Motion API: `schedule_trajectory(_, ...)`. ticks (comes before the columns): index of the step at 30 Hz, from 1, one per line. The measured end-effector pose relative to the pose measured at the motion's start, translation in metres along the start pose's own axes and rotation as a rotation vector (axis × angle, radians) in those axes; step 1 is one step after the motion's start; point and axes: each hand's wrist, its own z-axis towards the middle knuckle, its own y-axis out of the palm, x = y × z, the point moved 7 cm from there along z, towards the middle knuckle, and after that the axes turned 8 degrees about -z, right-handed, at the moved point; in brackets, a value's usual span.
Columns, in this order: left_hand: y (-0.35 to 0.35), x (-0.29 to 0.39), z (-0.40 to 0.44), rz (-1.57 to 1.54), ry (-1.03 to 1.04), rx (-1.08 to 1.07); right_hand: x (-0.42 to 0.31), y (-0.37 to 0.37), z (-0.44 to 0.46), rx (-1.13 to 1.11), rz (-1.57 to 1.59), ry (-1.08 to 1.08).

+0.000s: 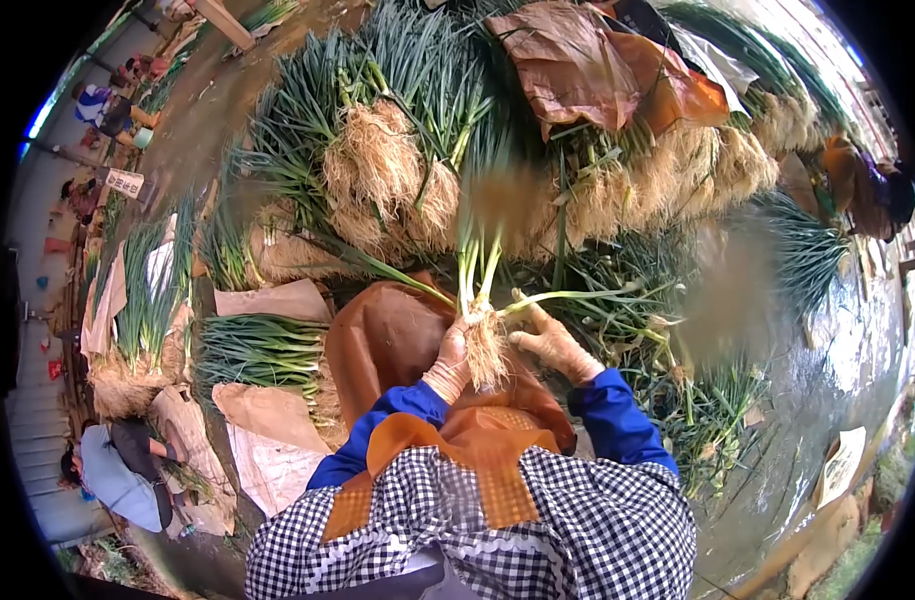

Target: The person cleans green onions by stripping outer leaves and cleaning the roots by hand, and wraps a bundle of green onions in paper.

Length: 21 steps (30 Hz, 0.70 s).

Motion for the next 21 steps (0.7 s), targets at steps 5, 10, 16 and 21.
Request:
schedule_trajectory(5,-0.001,-0.012,-0.007,-0.158,-0.456,-0.470,-0.050,-0.001,0.020,0.270,-0.430,-0.468)
schedule_trajectory(10,0.011,-0.005,-0.013,-0.017,-0.205,-0.083,-0.071,0.018,0.052,0.051,-0.772,-0.592)
schedule_trajectory(16,-0.013,-0.003,0.009,-0.084,-0.171,-0.073,-0.068,0.026,0.064,-0.020,-1.147,-0.492)
schedule_trajectory(21,0.037,0.003,-0.014,-0.134,-0.234,-0.218,0.052,0.013,0.016,-0.277,-1.598,-0.502)
